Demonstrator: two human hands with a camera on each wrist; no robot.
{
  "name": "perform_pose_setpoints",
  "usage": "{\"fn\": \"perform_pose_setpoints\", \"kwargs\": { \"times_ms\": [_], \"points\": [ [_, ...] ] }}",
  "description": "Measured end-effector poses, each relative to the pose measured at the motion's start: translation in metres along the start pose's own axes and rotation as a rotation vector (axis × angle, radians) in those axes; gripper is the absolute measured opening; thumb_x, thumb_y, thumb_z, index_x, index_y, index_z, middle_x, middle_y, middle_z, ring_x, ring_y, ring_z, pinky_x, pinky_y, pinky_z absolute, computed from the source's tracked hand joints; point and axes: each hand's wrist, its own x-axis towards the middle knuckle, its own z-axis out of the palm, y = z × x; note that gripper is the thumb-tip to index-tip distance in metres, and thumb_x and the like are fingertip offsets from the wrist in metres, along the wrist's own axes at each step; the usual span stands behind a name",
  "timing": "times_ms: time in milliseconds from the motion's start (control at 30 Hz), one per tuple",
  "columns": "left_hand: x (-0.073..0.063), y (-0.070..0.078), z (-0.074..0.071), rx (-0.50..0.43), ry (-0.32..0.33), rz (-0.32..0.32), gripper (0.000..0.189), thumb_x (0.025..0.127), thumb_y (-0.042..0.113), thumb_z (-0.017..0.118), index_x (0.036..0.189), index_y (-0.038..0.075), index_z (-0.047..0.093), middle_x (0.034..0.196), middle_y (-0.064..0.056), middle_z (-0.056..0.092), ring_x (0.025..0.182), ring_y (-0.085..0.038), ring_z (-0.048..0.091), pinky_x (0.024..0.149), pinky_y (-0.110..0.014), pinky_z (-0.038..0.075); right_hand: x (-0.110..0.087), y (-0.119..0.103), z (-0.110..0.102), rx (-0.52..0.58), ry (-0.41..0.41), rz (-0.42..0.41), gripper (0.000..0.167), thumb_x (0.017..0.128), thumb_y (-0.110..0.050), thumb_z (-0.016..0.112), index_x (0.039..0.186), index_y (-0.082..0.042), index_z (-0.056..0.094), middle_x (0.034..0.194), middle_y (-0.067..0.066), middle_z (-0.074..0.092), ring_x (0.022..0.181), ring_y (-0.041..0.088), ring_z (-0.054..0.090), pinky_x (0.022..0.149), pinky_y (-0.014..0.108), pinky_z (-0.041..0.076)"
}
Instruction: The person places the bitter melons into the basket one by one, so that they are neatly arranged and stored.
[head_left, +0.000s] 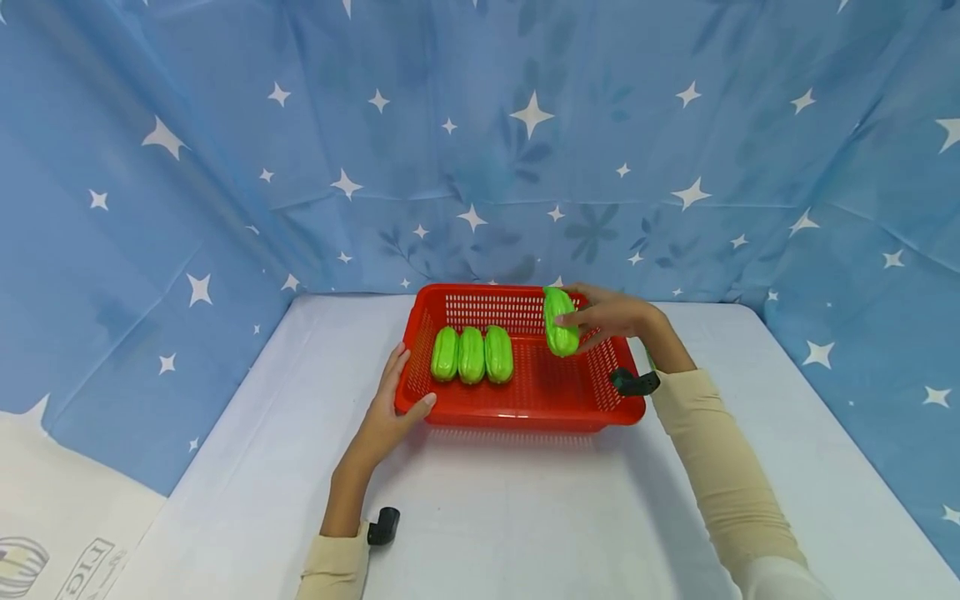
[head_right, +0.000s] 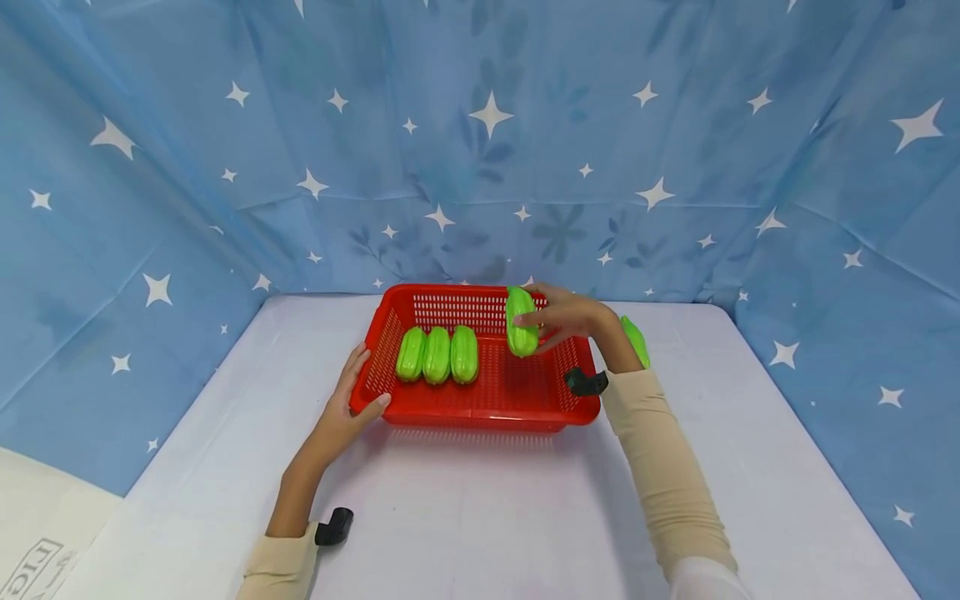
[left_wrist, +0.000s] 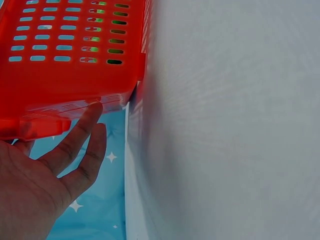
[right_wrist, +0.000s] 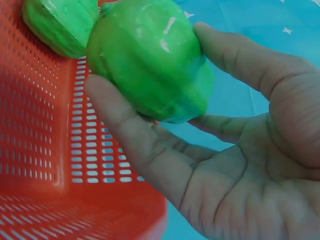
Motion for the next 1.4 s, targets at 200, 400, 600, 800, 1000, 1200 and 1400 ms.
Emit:
{"fn": "perform_pose_setpoints", "kwargs": {
  "times_ms": [200,400,600,800,1000,1200,1400],
  "points": [
    [-0.001,0.0,0.001,-0.005,-0.001,-0.01,0.085,0.089,0.041,0.067,0.157,0.022,0.019,0.164,0.012,0.007,0.153,-0.02,0.01,0.114,-0.053,0.033,0.011,0.002,0.006,0.026,-0.037,0.101,0.086,0.094,-0.025,0.066,0.157,-0.016,0.008,0.148,0.02,0.031,0.121,0.04,0.053,0.094,0.055,0.052],
    [0.0,-0.001,0.0,0.005,0.001,-0.006,0.085,0.089,0.042,0.067,0.157,0.022,0.019,0.164,0.012,0.008,0.153,-0.02,0.011,0.114,-0.053,0.033,0.022,0.001,0.012,0.031,-0.082,0.166,0.088,0.094,-0.023,0.065,0.157,-0.015,0.004,0.154,0.02,0.025,0.133,0.049,0.042,0.096,0.056,0.051],
    [0.0,0.0,0.0,0.009,0.002,-0.01,0.086,0.089,0.041,0.068,0.157,0.021,0.019,0.165,0.01,0.007,0.153,-0.021,0.01,0.114,-0.052,0.033,0.036,0.002,0.021,-0.064,-0.07,0.242,0.084,0.092,-0.026,0.067,0.155,-0.015,0.014,0.15,0.02,0.03,0.13,0.046,0.046,0.095,0.053,0.053],
    [0.0,0.0,0.001,0.004,0.002,-0.015,0.086,0.089,0.041,0.068,0.157,0.022,0.019,0.164,0.012,0.007,0.153,-0.019,0.01,0.115,-0.052,0.032,0.047,0.005,0.026,-0.111,-0.071,0.271,0.083,0.089,-0.028,0.07,0.153,-0.014,0.021,0.145,0.02,0.038,0.128,0.043,0.049,0.096,0.053,0.053],
    [0.0,-0.001,0.001,0.003,0.006,-0.014,0.086,0.089,0.041,0.068,0.157,0.022,0.019,0.164,0.012,0.007,0.153,-0.019,0.01,0.114,-0.052,0.033,0.057,0.007,0.033,-0.083,-0.086,0.282,0.085,0.089,-0.025,0.068,0.155,-0.012,0.016,0.147,0.019,0.039,0.125,0.038,0.053,0.095,0.046,0.054],
    [0.001,-0.001,0.0,0.003,0.004,-0.013,0.086,0.089,0.041,0.068,0.157,0.023,0.019,0.164,0.012,0.007,0.152,-0.02,0.011,0.113,-0.052,0.034,0.064,0.007,0.038,-0.036,-0.127,0.289,0.081,0.091,-0.02,0.066,0.155,-0.011,0.017,0.145,0.02,0.039,0.125,0.037,0.052,0.095,0.048,0.054],
    [0.001,-0.003,0.001,0.002,0.003,-0.015,0.085,0.089,0.04,0.068,0.157,0.022,0.02,0.164,0.012,0.007,0.152,-0.019,0.01,0.114,-0.053,0.033,0.07,0.008,0.042,0.02,-0.14,0.309,0.083,0.092,-0.017,0.065,0.155,-0.009,0.013,0.147,0.023,0.037,0.128,0.04,0.049,0.097,0.051,0.053]
  ]
}}
